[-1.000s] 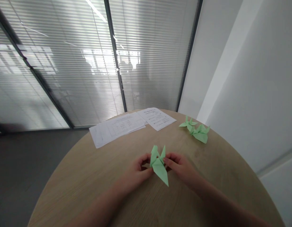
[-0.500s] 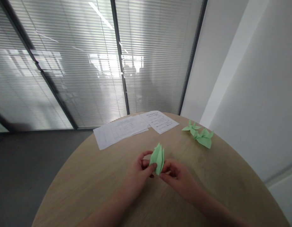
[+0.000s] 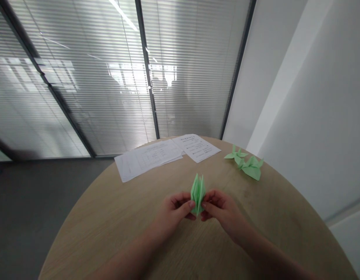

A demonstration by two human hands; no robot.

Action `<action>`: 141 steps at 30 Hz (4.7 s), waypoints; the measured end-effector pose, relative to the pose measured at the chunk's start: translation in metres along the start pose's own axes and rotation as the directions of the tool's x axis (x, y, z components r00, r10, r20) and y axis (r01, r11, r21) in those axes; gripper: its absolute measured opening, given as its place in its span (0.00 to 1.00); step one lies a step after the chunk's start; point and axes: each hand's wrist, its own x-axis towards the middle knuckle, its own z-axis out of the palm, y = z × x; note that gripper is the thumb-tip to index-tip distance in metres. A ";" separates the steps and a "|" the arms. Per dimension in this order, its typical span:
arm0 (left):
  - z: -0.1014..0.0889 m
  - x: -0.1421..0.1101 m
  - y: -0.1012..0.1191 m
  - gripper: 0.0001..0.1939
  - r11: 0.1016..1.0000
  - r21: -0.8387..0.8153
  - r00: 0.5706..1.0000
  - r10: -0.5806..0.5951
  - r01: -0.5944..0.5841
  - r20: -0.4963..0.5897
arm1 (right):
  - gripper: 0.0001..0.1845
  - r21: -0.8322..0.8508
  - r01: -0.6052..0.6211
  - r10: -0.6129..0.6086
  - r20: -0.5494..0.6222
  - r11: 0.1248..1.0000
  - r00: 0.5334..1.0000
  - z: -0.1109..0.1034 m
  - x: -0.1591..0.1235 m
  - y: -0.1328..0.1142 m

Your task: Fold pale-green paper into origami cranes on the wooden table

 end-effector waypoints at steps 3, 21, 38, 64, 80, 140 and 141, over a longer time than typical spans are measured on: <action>0.000 0.000 0.001 0.23 1.000 -0.004 1.000 -0.005 0.005 -0.002 | 0.23 0.036 -0.039 0.039 0.016 0.999 0.999 0.001 -0.002 -0.003; -0.003 0.004 -0.009 0.13 0.985 0.156 0.993 0.083 -0.069 -0.087 | 0.18 -0.198 0.039 -0.023 0.082 0.979 0.996 -0.002 -0.004 0.001; 0.003 0.001 -0.008 0.15 0.967 0.073 0.952 0.254 -0.244 -0.172 | 0.08 -0.088 0.158 -0.153 0.067 0.983 0.986 0.000 -0.004 0.003; 0.004 -0.005 -0.008 0.13 0.969 0.143 0.963 0.224 -0.203 -0.152 | 0.17 -0.065 0.142 -0.139 0.037 0.988 0.990 -0.004 -0.002 0.006; 0.004 -0.015 0.003 0.04 0.805 0.477 0.888 0.449 -0.352 -0.102 | 0.14 -0.086 0.207 -0.206 0.022 0.974 0.978 0.001 -0.006 0.002; 0.008 -0.004 0.004 0.21 0.971 0.217 0.991 -0.084 0.105 -0.102 | 0.22 0.078 -0.109 0.104 0.065 0.991 0.992 0.005 -0.009 -0.013; 0.007 -0.004 0.003 0.21 0.972 0.210 0.991 -0.082 0.103 -0.104 | 0.22 0.101 -0.132 0.126 0.068 0.986 0.990 0.005 -0.009 -0.013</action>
